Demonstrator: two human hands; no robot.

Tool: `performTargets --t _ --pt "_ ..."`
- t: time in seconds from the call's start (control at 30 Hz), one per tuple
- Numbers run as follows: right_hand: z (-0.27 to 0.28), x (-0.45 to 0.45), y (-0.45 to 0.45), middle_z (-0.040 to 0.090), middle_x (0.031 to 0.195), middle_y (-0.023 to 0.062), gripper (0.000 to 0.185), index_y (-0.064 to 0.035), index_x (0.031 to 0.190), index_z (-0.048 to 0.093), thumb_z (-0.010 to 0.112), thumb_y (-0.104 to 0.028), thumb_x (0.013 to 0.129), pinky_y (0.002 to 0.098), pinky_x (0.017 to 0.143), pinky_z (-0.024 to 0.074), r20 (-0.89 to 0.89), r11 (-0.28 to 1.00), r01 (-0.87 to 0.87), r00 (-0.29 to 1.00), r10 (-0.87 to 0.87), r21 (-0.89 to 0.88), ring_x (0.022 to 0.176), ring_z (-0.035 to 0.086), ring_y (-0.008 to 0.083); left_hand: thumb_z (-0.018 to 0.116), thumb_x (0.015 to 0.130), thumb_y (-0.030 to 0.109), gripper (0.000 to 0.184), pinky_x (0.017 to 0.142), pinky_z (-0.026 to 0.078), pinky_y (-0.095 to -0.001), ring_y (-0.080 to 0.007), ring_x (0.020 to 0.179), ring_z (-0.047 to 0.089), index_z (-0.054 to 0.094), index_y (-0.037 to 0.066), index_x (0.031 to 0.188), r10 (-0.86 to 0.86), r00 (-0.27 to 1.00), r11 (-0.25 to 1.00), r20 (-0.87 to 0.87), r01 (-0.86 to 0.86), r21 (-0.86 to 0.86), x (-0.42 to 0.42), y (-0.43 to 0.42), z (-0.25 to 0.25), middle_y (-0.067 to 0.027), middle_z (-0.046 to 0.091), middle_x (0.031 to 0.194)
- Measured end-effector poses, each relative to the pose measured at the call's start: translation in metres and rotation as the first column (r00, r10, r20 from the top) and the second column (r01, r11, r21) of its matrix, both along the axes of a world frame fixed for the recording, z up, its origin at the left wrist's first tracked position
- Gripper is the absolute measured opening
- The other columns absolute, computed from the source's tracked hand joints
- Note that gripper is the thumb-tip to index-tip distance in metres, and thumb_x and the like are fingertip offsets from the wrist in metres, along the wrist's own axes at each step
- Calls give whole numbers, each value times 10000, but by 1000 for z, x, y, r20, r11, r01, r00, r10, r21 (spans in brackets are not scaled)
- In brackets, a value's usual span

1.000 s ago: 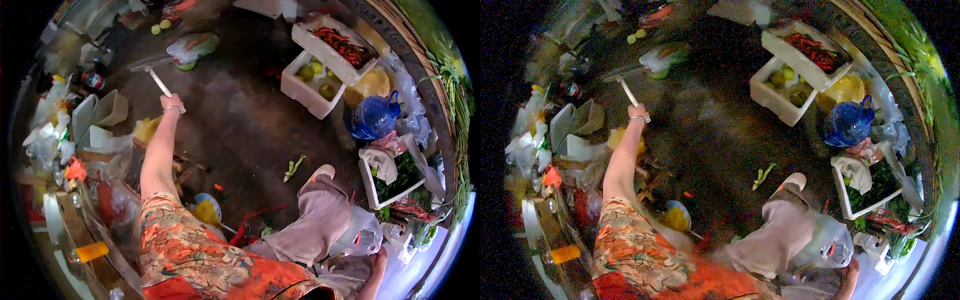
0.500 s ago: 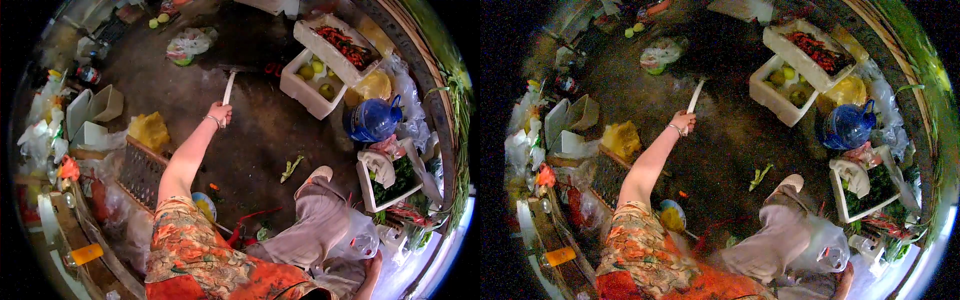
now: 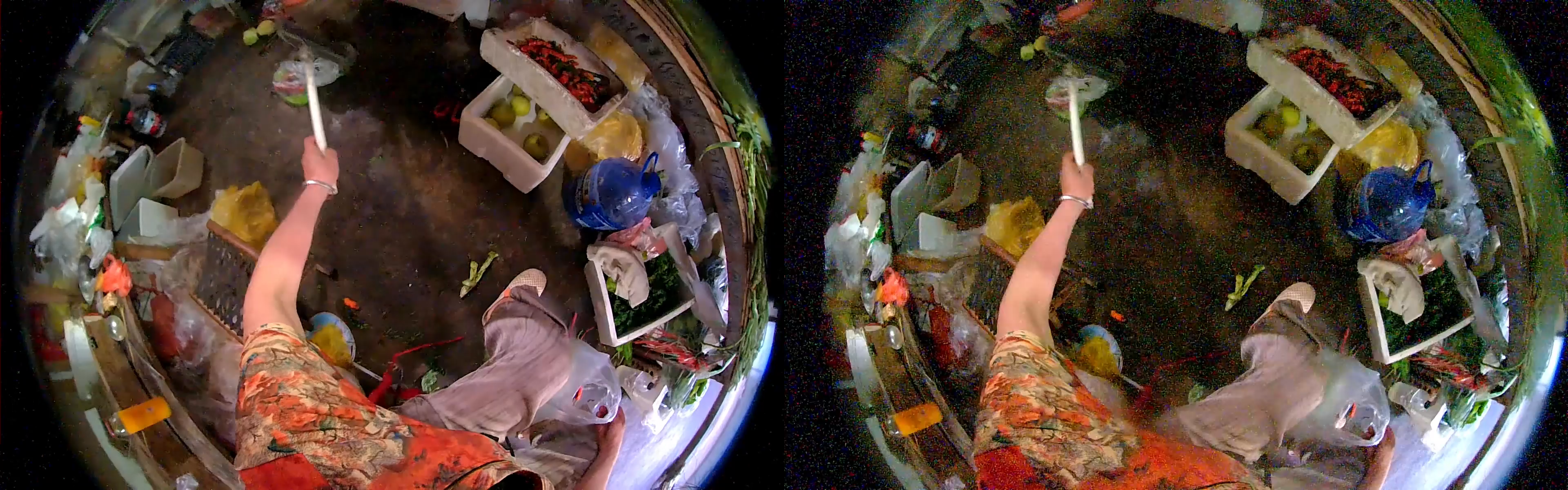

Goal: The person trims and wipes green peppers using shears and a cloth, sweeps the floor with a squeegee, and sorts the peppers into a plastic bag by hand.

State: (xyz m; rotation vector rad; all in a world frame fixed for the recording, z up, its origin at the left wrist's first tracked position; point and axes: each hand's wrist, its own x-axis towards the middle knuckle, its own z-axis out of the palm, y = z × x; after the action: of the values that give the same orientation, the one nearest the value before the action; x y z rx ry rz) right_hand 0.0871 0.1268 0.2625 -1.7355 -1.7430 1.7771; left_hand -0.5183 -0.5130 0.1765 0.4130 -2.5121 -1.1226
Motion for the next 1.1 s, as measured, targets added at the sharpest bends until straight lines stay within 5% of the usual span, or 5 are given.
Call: performTargets --t 0.17,0.33,0.53,0.73,1.1 --pt "-49 40 51 610 957 64 241 -18 1096 571 526 -117 882 275 658 533 -65 1000 -20 998 19 -13 791 606 162 578 795 108 377 727 460 -528 -470 837 579 377 48 1109 26 1000 927 -16 -30 -375 -43 -38 16 -291 600 920" --pt "-38 23 34 624 949 76 246 -14 1094 576 513 -144 896 285 652 542 -12 995 -102 995 103 19 768 620 168 527 867 136 294 787 492 -522 -397 950 621 395 68 1121 178 910 845 374 53 -531 -79 -38 28 -223 631 1013" --pt "-30 13 24 655 852 103 265 -23 1097 586 526 -196 907 292 590 530 21 979 -71 997 76 -190 704 632 178 492 904 186 338 880 483 -475 -341 1083 585 451 43 1207 216 640 733 737 393 -556 -57 -36 -14 -172 605 1154" --pt "-59 34 42 663 800 101 271 -41 1099 600 542 -219 902 303 559 514 67 940 -331 943 326 87 643 623 202 467 906 175 311 891 480 -443 -340 1074 585 474 29 1180 161 645 781 747 379 -496 -13 -45 -28 -193 600 1146" --pt "-66 21 35 661 790 115 248 -39 1066 620 603 -188 869 313 548 511 -113 979 112 985 -133 -172 638 623 205 488 875 98 286 829 504 -449 -339 1035 597 459 53 1155 154 659 722 736 434 -539 37 -30 37 -178 611 1104"
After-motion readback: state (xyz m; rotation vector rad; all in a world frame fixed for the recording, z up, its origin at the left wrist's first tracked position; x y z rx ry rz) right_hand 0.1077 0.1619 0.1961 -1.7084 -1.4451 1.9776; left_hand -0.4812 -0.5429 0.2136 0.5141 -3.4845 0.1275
